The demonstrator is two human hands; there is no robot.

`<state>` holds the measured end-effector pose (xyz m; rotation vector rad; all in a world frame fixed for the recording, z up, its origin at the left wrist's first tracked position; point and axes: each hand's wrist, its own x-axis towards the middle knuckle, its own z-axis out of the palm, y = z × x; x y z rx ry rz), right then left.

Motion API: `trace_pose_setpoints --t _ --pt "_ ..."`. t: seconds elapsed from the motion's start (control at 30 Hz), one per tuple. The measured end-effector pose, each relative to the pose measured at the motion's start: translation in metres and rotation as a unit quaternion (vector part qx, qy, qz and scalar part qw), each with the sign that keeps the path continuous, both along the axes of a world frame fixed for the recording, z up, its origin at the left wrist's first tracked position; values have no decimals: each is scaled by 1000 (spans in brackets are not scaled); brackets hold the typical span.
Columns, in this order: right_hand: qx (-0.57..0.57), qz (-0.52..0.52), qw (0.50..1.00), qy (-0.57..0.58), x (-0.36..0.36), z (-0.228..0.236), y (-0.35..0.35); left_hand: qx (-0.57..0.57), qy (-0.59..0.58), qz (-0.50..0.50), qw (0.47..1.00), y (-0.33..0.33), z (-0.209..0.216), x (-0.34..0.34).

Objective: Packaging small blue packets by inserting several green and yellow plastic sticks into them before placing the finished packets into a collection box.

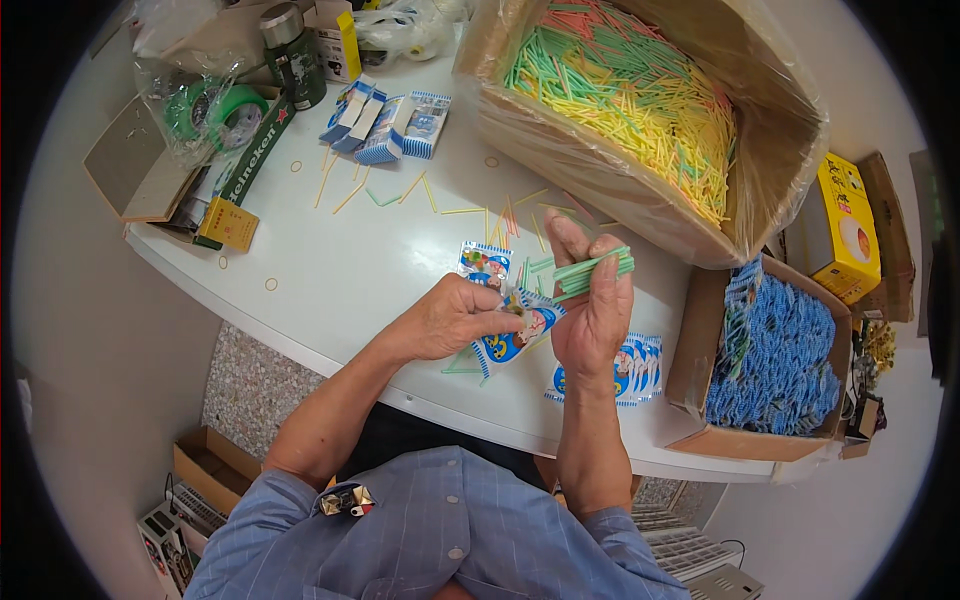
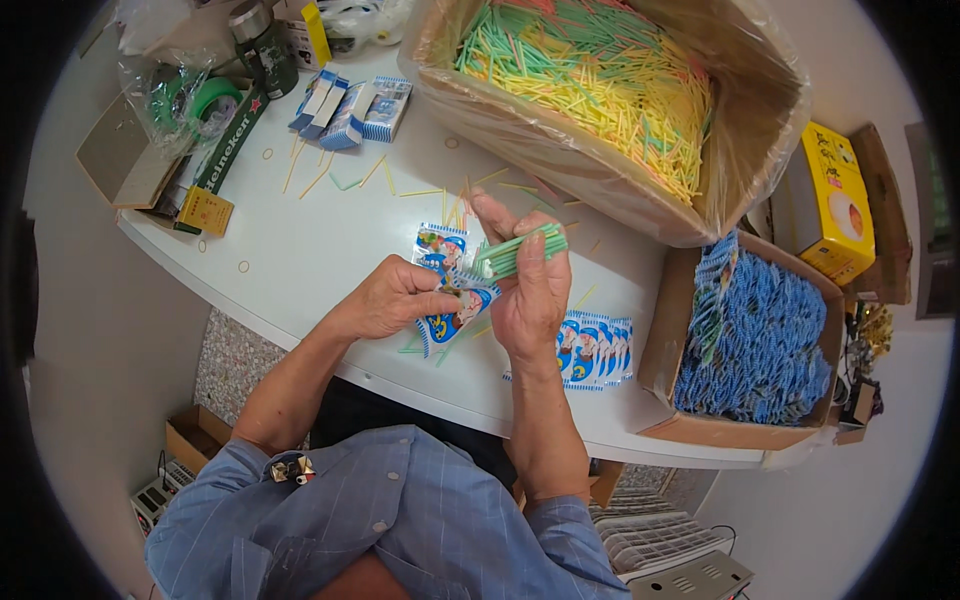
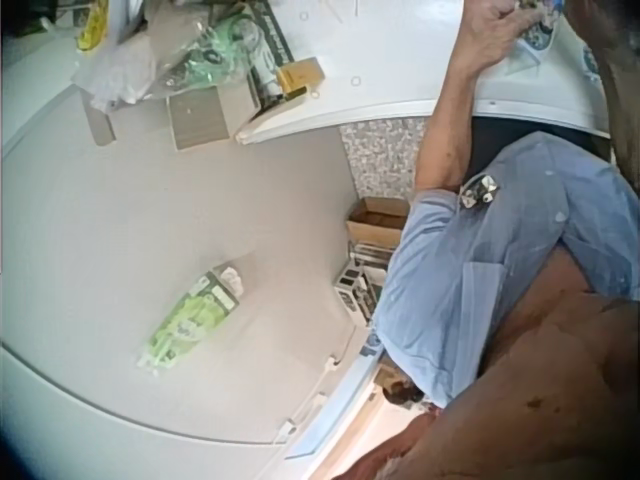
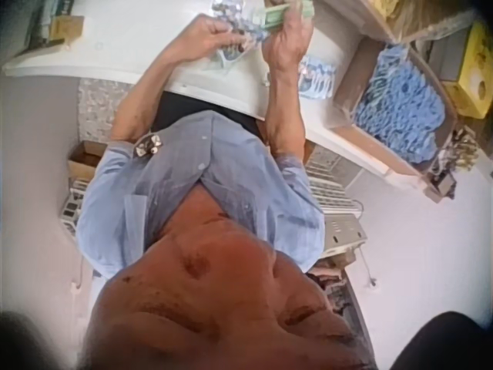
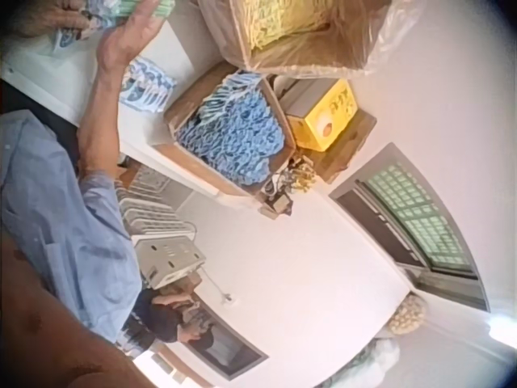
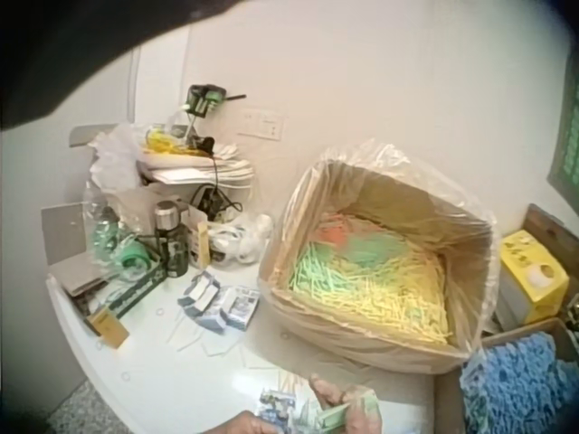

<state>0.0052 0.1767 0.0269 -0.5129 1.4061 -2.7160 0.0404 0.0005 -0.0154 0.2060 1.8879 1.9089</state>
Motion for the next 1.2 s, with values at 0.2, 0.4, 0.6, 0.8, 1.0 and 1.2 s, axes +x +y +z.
trace_pose_setpoints --t 0.2,0.4,0.6,0.8,1.0,1.2 --pt "14 25 999 -17 11 -21 1 16 -9 14 1000 2 -2 -1" --pt "42 -17 997 -58 20 -22 -1 70 16 88 993 12 -4 7" --pt "20 -29 995 -92 22 -23 -1 64 22 122 990 16 -6 11" --pt "28 -29 993 -109 23 -23 0 56 8 112 992 15 -8 13" --pt "152 -16 984 -95 25 -28 0 69 7 135 988 18 -12 14" --pt "78 34 984 -153 27 -26 -7 146 -11 167 975 25 -12 19"
